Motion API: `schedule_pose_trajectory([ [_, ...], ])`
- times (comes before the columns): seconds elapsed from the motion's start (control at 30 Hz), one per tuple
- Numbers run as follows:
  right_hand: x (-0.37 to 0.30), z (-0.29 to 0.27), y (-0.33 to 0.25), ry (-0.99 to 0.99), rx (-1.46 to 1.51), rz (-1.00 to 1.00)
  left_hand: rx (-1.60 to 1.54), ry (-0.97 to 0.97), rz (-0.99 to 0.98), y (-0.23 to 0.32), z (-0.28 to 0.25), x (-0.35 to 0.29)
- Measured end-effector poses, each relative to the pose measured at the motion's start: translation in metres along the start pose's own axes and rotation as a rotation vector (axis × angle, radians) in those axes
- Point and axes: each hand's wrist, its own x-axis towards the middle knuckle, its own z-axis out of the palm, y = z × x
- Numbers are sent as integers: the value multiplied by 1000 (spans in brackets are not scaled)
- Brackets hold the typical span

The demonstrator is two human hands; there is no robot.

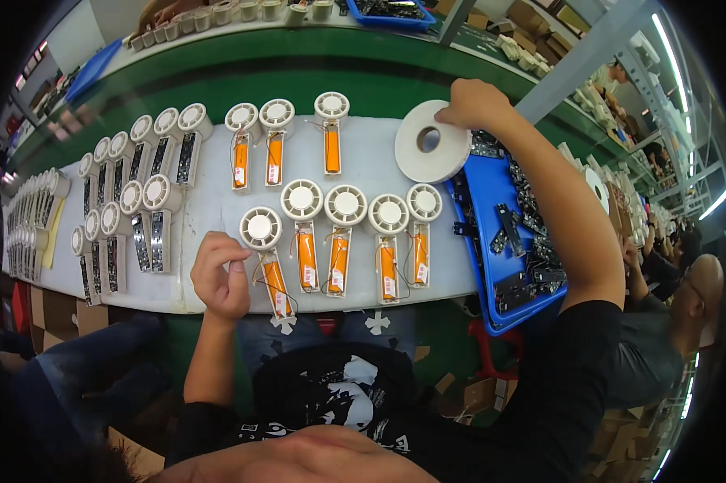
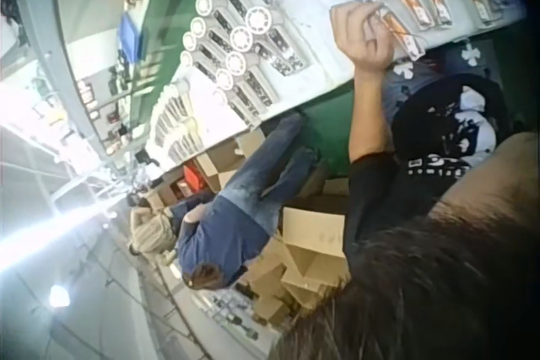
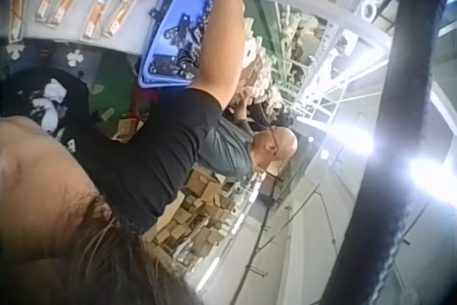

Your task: The person peels adhesive strips from a roll and applies them to batteries inside fan housings. They then pick up a circuit board, connect its wires to a battery, and press the board into the fan handle.

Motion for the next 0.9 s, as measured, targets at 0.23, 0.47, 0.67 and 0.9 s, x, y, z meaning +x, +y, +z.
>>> schedule_pose_trajectory([
  [0.23,-64,-49,-23,285,554,-466,89,-153,53,23,27,76],
  [0.47,-108,-60,-64,685,565,-875,-87,-287,-30,28,68,121],
  [0.67,-103,-43,-73,738,745,-775,-184,-296,-340,28,75,127],
  [0.9,-102,-33,-98,973,816,-683,115,-121,-160,3,85,141],
])
